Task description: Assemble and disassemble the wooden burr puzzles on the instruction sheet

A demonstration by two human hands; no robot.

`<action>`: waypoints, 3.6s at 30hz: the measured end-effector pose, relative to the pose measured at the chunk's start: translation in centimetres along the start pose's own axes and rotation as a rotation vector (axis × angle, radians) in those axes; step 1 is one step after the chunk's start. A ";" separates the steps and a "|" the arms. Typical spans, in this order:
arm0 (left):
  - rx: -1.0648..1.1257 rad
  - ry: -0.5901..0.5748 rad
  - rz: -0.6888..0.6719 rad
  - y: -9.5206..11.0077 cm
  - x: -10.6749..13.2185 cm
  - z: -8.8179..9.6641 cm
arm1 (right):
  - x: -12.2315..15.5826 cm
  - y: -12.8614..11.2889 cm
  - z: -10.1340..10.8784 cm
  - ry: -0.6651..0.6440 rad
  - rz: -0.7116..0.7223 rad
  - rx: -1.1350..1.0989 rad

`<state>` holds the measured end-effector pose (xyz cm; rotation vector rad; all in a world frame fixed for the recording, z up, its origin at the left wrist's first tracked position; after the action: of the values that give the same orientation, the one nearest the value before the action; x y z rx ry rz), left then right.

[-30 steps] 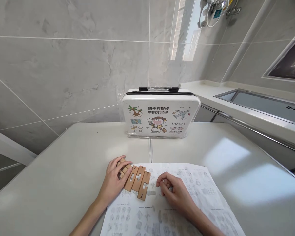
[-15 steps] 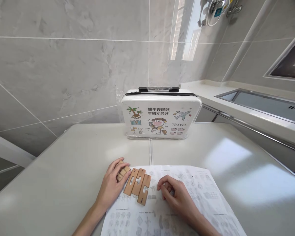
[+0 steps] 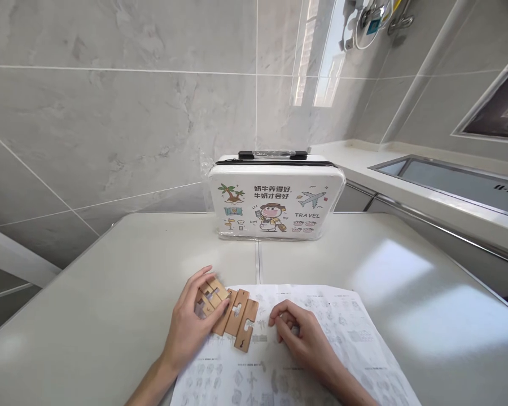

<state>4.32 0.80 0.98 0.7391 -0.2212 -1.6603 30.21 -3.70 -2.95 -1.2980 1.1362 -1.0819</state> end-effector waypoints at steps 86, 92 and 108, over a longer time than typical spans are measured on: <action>0.996 -0.633 0.277 8.5 1.3 -5.6 | 0.1 -0.3 1.4 -0.206 -0.317 -0.999; 1.057 -0.661 0.247 8.4 1.4 -5.8 | 0.2 0.0 1.6 -0.209 -0.305 -0.986; 1.061 -0.627 0.335 8.5 1.4 -5.5 | 0.0 -0.2 2.0 -0.267 -0.410 -1.071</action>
<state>14.35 -1.14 0.66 0.8380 -1.6612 -1.3271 32.19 -3.41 -2.88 -2.5066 1.3111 -0.4904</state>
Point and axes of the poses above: each hand's wrist, its own x-axis away from the middle knuckle, its own z-axis out of the back of the hand, y = z × x, the point moved 2 cm from there along -x, towards the middle knuckle, and after that the axes turned 14 degrees about -x, right-handed, at the moved point
